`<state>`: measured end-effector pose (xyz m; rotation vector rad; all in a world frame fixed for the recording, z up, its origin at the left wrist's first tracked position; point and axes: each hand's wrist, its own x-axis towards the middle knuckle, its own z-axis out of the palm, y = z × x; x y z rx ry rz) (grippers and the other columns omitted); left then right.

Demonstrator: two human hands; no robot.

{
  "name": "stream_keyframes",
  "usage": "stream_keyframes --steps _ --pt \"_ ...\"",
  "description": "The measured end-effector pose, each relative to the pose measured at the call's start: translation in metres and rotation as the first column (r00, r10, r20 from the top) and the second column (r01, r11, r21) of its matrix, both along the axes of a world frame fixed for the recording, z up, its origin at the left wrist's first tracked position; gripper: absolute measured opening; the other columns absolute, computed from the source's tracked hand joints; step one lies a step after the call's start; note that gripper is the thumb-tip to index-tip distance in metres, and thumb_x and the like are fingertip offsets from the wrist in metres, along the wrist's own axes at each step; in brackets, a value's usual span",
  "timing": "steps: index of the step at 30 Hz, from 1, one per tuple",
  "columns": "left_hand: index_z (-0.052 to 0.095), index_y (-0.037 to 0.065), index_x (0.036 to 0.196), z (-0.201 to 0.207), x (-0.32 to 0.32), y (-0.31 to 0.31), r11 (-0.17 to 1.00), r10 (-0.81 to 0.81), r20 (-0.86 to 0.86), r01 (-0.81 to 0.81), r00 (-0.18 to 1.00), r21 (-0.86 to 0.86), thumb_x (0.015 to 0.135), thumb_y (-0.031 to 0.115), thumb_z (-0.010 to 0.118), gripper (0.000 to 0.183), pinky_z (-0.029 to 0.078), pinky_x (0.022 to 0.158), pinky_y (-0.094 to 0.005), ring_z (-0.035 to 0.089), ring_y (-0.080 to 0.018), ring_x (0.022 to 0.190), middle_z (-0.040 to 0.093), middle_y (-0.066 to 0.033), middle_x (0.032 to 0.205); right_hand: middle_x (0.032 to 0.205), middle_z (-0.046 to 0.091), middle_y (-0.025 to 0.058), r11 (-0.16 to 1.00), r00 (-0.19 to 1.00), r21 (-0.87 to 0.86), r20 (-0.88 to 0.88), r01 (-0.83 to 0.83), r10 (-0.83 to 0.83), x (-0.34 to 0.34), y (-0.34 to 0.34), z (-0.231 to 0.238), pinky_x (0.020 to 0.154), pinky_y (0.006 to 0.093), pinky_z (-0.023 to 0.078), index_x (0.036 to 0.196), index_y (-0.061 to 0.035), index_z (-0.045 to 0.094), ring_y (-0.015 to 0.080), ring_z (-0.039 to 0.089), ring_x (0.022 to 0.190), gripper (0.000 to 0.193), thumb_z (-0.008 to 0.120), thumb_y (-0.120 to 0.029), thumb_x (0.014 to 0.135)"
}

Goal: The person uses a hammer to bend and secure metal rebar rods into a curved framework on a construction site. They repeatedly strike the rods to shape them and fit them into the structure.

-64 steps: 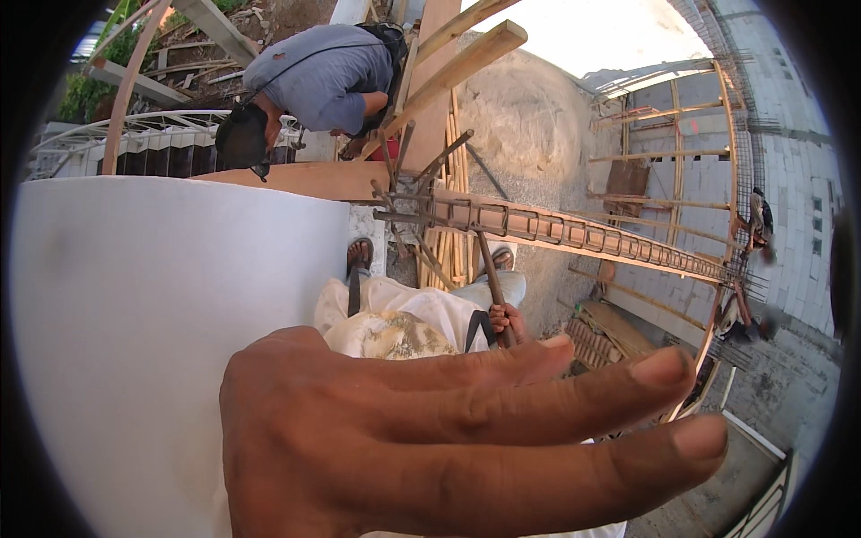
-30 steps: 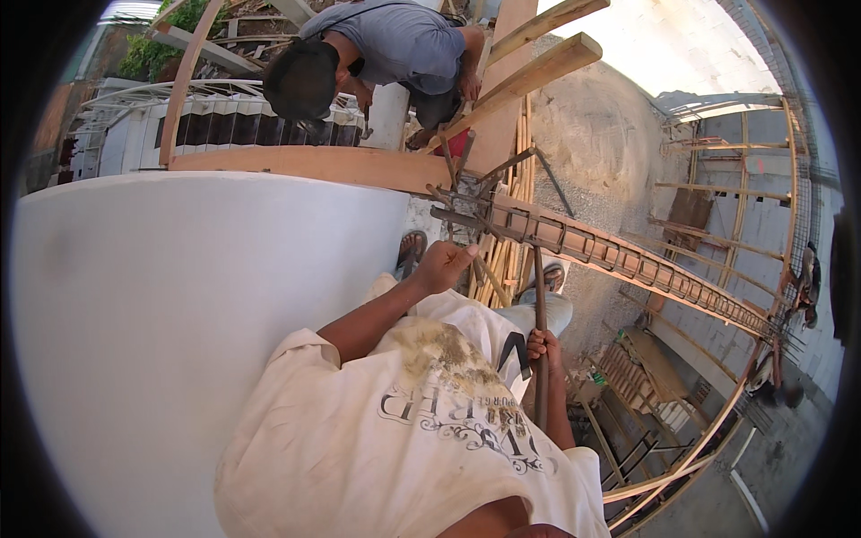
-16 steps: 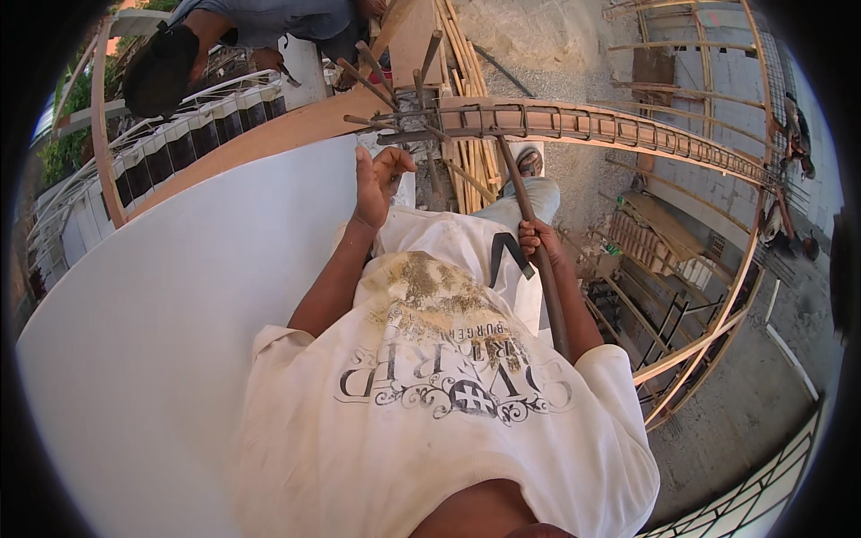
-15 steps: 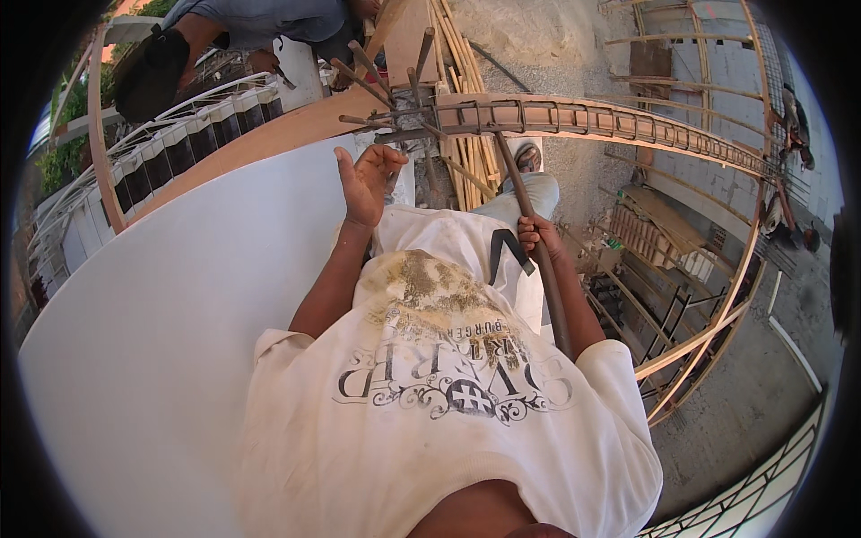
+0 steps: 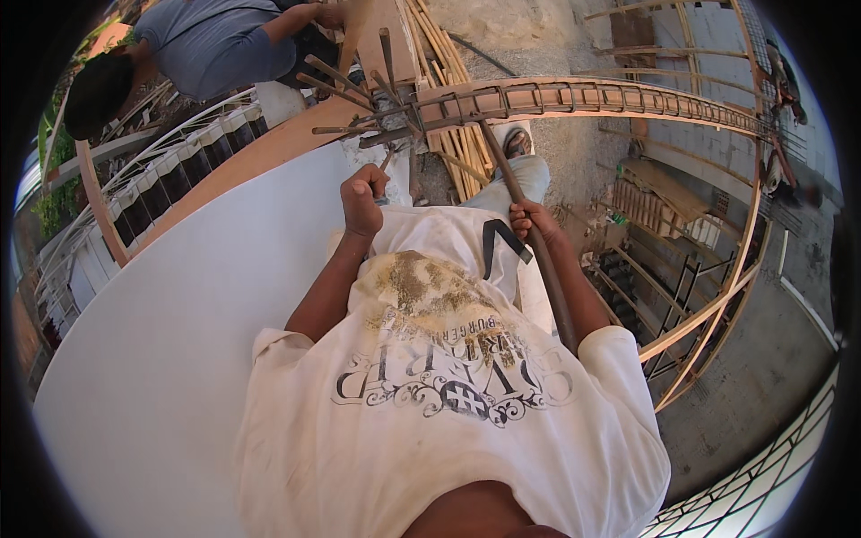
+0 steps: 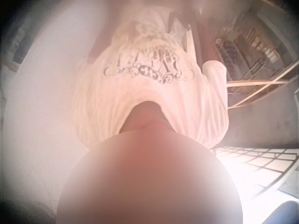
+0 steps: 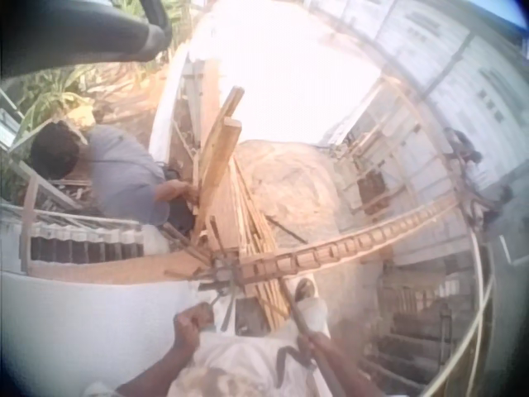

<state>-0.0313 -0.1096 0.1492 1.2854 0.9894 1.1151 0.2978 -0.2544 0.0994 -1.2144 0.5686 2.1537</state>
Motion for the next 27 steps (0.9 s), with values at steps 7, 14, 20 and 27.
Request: stream_keyframes --steps 7,14,20,27 --pt "0.038 0.005 0.056 -0.008 0.008 0.001 0.996 0.051 -0.246 -0.067 0.968 -0.057 0.098 0.03 0.043 0.049 0.027 0.045 -0.0275 0.032 -0.0072 0.049 0.035 0.0022 0.05 0.06 0.044 -0.0079 1.0 0.998 -0.011 0.067 -0.021 0.022 -0.002 0.002 0.007 0.04 0.0228 0.036 0.082 -0.0128 0.049 0.0035 0.041 0.041 0.008 0.054 -0.018 0.084" --pt "0.036 0.004 0.054 -0.024 0.028 0.039 0.98 0.123 -0.191 -0.15 0.974 -0.133 0.099 0.027 0.038 0.05 0.025 0.043 -0.0309 0.031 -0.01 0.043 0.034 -0.0006 0.046 0.061 0.043 -0.0076 0.999 0.993 0.025 0.116 -0.037 0.033 0.001 0.009 0.012 0.04 0.0238 0.037 0.082 -0.0126 0.049 0.0041 0.041 0.041 0.008 0.054 -0.018 0.084" --pt "0.043 0.003 0.059 -0.008 0.008 0.024 0.998 -0.058 -0.198 0.058 0.979 -0.006 0.093 0.036 0.052 0.048 0.032 0.048 -0.0348 0.039 -0.0189 0.048 0.045 -0.0068 0.054 0.06 0.044 -0.0075 0.995 0.992 -0.091 0.118 -0.044 0.055 -0.005 0.014 0.015 0.039 0.0232 0.037 0.082 -0.0124 0.049 0.003 0.041 0.041 0.007 0.054 -0.016 0.083" --pt "0.052 0.002 0.11 0.004 -0.068 -0.007 0.994 0.096 -0.361 -0.072 0.927 0.078 0.08 0.064 0.056 0.07 0.038 0.095 -0.0381 0.053 -0.0237 0.103 0.055 -0.0119 0.105 0.057 0.04 -0.0085 0.998 0.996 -0.011 0.064 -0.058 0.059 -0.005 0.014 0.012 0.037 0.0227 0.036 0.076 -0.0144 0.046 0.003 0.038 0.039 0.01 0.053 -0.016 0.084"
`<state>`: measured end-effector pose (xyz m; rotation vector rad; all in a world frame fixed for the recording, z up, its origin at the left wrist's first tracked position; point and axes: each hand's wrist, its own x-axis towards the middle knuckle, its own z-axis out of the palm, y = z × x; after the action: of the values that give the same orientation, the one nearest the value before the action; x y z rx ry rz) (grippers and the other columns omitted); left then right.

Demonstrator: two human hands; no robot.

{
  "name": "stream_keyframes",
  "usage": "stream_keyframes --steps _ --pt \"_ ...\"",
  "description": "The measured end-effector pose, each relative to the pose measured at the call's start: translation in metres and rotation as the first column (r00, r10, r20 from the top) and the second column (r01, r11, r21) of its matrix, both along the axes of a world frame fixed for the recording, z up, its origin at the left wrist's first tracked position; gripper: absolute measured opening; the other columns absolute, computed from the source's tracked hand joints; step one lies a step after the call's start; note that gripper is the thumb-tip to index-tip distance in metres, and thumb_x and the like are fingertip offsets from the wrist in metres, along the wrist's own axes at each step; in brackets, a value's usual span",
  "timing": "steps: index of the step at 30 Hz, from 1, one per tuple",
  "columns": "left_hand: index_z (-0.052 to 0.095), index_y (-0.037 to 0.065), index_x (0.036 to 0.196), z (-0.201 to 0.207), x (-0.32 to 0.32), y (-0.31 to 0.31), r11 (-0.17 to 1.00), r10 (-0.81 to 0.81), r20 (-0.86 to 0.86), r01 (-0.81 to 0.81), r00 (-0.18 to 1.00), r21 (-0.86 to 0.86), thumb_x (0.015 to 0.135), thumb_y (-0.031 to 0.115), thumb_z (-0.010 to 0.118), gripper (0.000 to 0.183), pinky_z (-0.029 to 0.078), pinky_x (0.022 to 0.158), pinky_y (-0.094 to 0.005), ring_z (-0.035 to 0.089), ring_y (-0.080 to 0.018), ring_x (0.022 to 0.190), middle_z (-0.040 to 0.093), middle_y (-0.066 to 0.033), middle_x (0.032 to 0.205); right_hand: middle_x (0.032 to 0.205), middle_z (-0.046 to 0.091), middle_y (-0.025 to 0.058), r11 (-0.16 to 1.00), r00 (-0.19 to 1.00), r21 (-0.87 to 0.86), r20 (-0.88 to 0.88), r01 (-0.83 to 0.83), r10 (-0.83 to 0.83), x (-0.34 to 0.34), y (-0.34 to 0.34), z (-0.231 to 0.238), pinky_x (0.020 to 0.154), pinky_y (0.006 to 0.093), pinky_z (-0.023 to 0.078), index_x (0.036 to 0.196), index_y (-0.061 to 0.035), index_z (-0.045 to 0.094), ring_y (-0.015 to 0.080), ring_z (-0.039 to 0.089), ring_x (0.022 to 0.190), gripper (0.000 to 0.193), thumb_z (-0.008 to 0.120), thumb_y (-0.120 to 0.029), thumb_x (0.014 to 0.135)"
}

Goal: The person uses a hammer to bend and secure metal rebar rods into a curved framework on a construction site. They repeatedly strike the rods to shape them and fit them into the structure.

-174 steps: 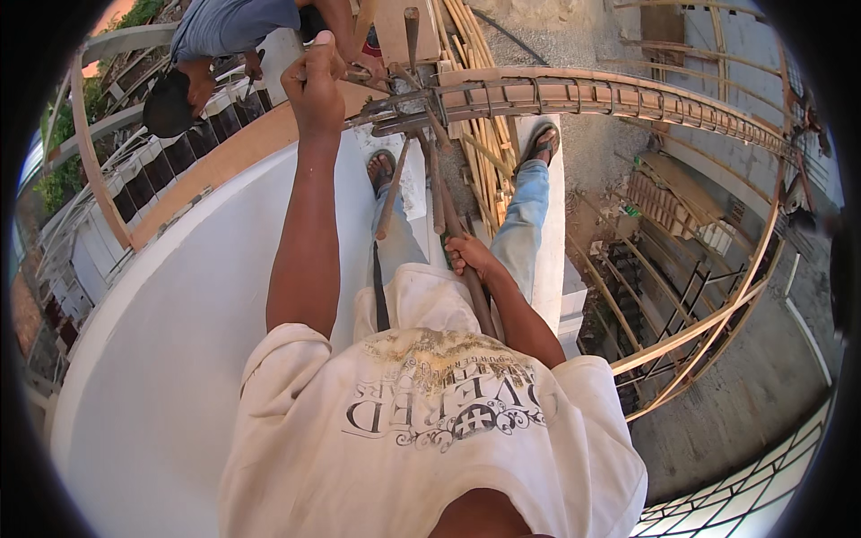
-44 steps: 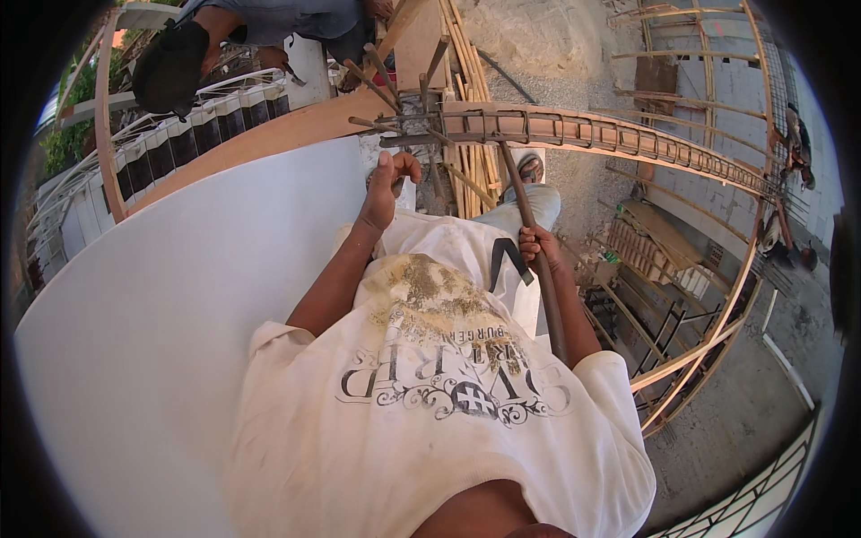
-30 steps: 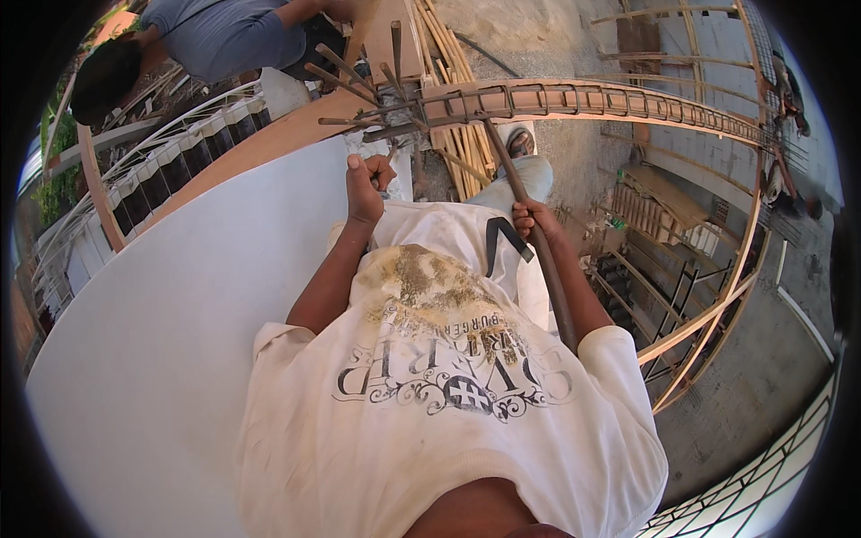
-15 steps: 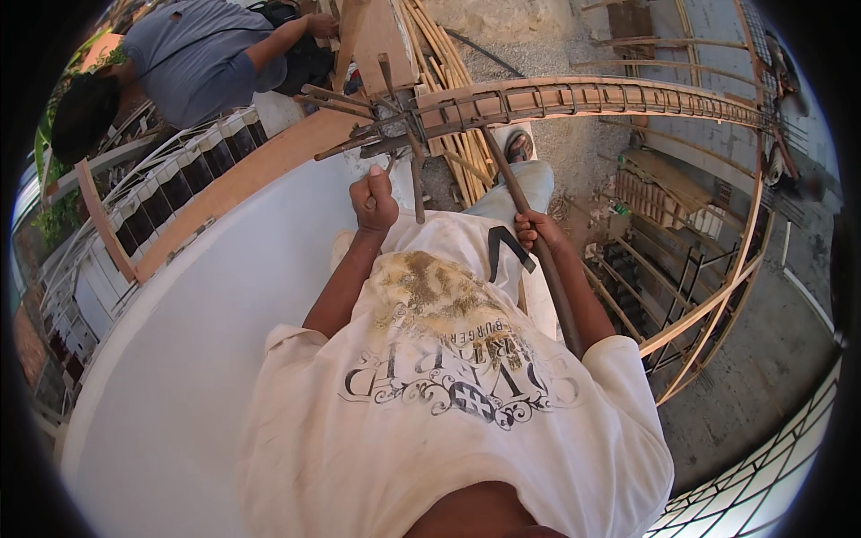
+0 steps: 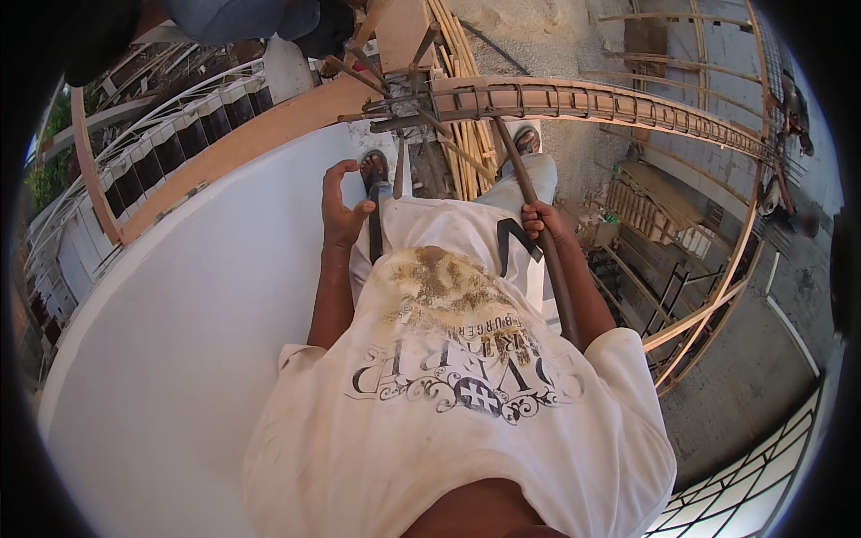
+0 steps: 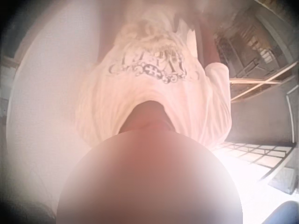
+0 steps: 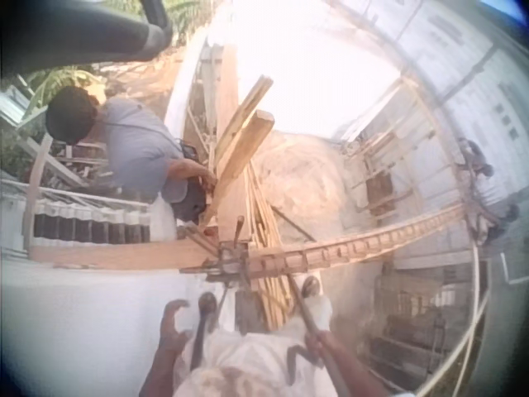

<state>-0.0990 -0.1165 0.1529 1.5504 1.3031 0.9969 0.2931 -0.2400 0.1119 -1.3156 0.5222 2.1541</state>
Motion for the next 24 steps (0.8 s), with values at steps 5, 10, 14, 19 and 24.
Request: stream_keyframes --steps 5,10,14,19,24 --pt "0.056 0.002 0.103 -0.024 -0.001 0.068 0.858 0.481 0.327 -0.361 0.813 -0.364 0.09 0.07 0.017 0.079 0.035 0.098 -0.037 0.054 -0.0221 0.104 0.06 -0.0118 0.099 0.056 0.041 -0.0085 0.976 0.982 -0.114 -0.012 -0.186 0.186 0.005 0.015 0.007 0.038 0.0235 0.035 0.069 -0.0148 0.044 0.0031 0.037 0.038 0.016 0.051 -0.017 0.083" --pt "0.05 0.007 0.065 -0.056 0.024 0.129 0.863 0.314 0.355 -0.11 0.88 -0.492 0.094 0.061 0.024 0.067 0.037 0.066 -0.0294 0.048 -0.0154 0.062 0.049 -0.0043 0.058 0.054 0.045 0.0008 0.723 0.573 -0.231 0.477 -0.651 0.667 0.009 0.02 0.044 0.041 0.0301 0.04 0.072 -0.0065 0.048 0.0135 0.044 0.041 0.011 0.054 -0.014 0.077" --pt "0.042 0.009 0.055 -0.065 0.03 0.126 0.858 0.392 0.436 -0.151 0.81 -0.49 0.095 0.056 0.033 0.063 0.032 0.05 -0.0282 0.037 -0.0124 0.048 0.036 -0.0007 0.048 0.057 0.048 0.0032 0.693 0.572 -0.191 0.437 -0.695 0.694 0.036 -0.004 0.102 0.039 0.0314 0.04 0.077 -0.0041 0.048 0.0146 0.044 0.041 0.01 0.054 -0.012 0.076" --pt "0.052 0.008 0.067 -0.069 0.028 0.111 0.801 0.446 0.347 -0.195 0.825 -0.566 0.096 0.053 0.029 0.06 0.039 0.074 -0.0306 0.049 -0.017 0.07 0.052 -0.0052 0.066 0.069 0.058 0.0135 0.32 0.134 -0.227 0.585 -0.92 0.8 0.09 -0.021 0.144 0.054 0.0373 0.047 0.092 0.0011 0.052 0.0245 0.058 0.056 0.025 0.056 -0.016 0.074" --pt "0.056 -0.001 0.111 -0.04 0.028 0.097 0.759 0.577 0.383 -0.302 0.721 -0.576 0.095 0.057 0.028 0.066 0.035 0.1 -0.0376 0.05 -0.0211 0.11 0.057 -0.0135 0.114 0.076 0.061 0.0237 -0.029 -0.236 -0.275 0.761 -0.961 0.605 0.159 -0.015 0.151 0.064 0.0424 0.049 0.095 0.0001 0.054 0.038 0.063 0.07 0.032 0.059 -0.019 0.07"
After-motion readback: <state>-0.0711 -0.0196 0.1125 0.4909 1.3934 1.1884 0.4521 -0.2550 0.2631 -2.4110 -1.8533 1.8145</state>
